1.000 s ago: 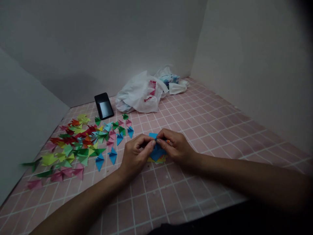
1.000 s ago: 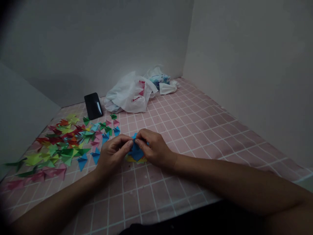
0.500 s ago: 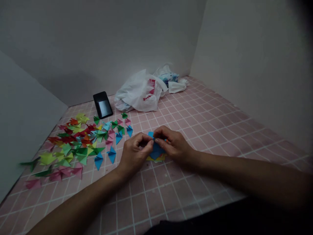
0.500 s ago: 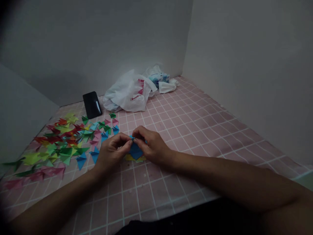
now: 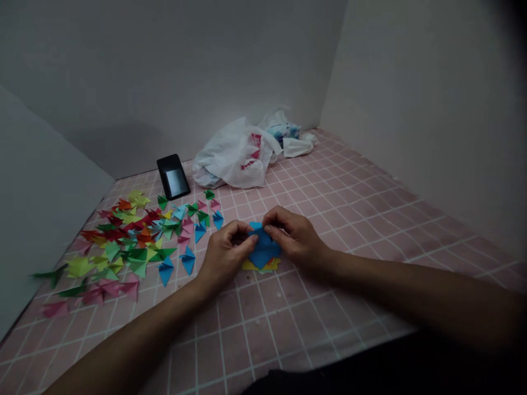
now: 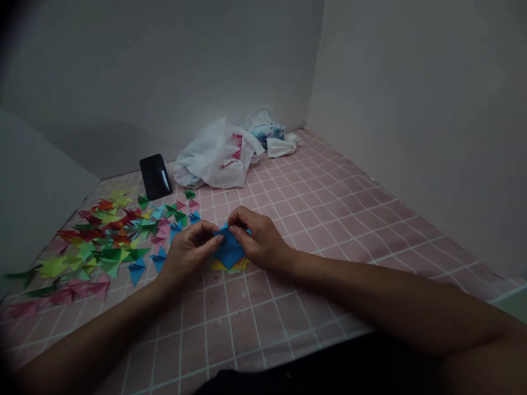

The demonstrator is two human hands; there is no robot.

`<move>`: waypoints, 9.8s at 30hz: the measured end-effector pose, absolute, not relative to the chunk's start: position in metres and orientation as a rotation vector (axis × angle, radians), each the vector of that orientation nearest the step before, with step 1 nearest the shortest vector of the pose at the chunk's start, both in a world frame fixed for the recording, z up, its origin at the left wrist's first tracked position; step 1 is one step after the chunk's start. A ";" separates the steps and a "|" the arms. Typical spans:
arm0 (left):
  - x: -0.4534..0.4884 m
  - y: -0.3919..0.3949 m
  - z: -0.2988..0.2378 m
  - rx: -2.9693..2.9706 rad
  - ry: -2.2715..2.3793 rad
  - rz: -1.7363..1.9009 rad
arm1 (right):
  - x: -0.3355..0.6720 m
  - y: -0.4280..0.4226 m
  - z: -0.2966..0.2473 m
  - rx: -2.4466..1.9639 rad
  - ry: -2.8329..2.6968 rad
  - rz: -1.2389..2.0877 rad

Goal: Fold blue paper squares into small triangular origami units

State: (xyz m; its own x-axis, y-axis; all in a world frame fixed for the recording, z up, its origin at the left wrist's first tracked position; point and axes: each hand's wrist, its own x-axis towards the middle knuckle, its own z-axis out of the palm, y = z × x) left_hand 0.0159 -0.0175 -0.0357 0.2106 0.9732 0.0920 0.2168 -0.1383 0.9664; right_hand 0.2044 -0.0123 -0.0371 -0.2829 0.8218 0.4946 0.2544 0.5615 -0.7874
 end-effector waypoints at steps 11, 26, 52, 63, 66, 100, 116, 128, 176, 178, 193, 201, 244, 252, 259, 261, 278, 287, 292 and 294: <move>0.015 -0.019 -0.032 1.632 1.178 1.067 | 0.204 -0.012 -0.036 -0.931 -1.718 0.980; 0.014 -0.020 -0.028 1.760 1.188 1.183 | 0.202 -0.011 -0.038 -0.911 -1.693 0.968; 0.014 -0.020 -0.030 2.445 0.888 1.413 | 0.200 -0.010 -0.038 -0.832 -1.528 1.059; 0.011 -0.022 -0.030 2.743 0.846 1.435 | 0.202 -0.012 -0.036 -0.837 -1.533 1.258; 0.012 -0.022 -0.030 2.662 0.869 1.447 | 0.202 -0.013 -0.036 -0.839 -1.522 1.265; 0.018 -0.025 -0.034 2.017 1.197 1.325 | 0.201 -0.019 -0.033 -0.904 -1.763 0.672; 0.023 -0.029 -0.033 1.352 1.039 1.239 | 0.199 -0.016 -0.044 -0.664 -1.974 0.496; 0.023 -0.025 -0.033 1.240 1.009 1.237 | 0.202 -0.013 -0.043 -0.737 -1.925 0.644; 0.024 -0.031 -0.033 1.636 1.149 1.230 | 0.200 -0.015 -0.044 -0.820 -1.793 0.716; 0.024 -0.031 -0.033 1.588 1.147 1.191 | 0.200 -0.015 -0.045 -0.797 -1.810 0.678; 0.027 -0.032 -0.029 1.732 1.215 1.208 | 0.199 -0.017 -0.043 -0.837 -1.857 0.570; 0.027 -0.032 -0.031 1.673 1.229 1.148 | 0.198 -0.019 -0.041 -0.827 -1.892 0.462; 0.031 -0.035 -0.018 1.180 1.118 1.225 | 0.198 -0.021 -0.038 -0.655 -2.015 -0.004; 0.030 -0.035 -0.017 1.184 1.083 1.230 | 0.199 -0.021 -0.036 -0.658 -2.058 -0.067; 0.030 -0.036 -0.013 1.192 1.128 1.198 | 0.198 -0.020 -0.037 -0.613 -2.035 -0.118; 0.030 -0.035 -0.012 1.180 1.143 1.192 | 0.199 -0.020 -0.036 -0.619 -2.039 -0.126; 0.029 -0.032 -0.014 1.136 1.140 1.171 | 0.200 -0.017 -0.036 -0.596 -2.056 -0.224; 0.028 -0.032 -0.017 1.120 1.109 1.191 | 0.199 -0.016 -0.035 -0.555 -2.032 -0.245; 0.028 -0.031 -0.019 1.131 1.084 1.214 | 0.199 -0.017 -0.033 -0.584 -2.036 -0.251; 0.028 -0.030 -0.019 1.135 1.087 1.212 | 0.200 -0.017 -0.032 -0.592 -2.041 -0.260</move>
State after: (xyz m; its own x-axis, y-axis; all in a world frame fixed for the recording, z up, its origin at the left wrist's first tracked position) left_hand 0.0276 -0.0304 -0.0195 0.0566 0.9983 -0.0120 -0.1202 0.0188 0.9926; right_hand 0.1998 -0.0171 -0.0319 -0.4220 0.3039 0.8541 0.5083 0.8595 -0.0546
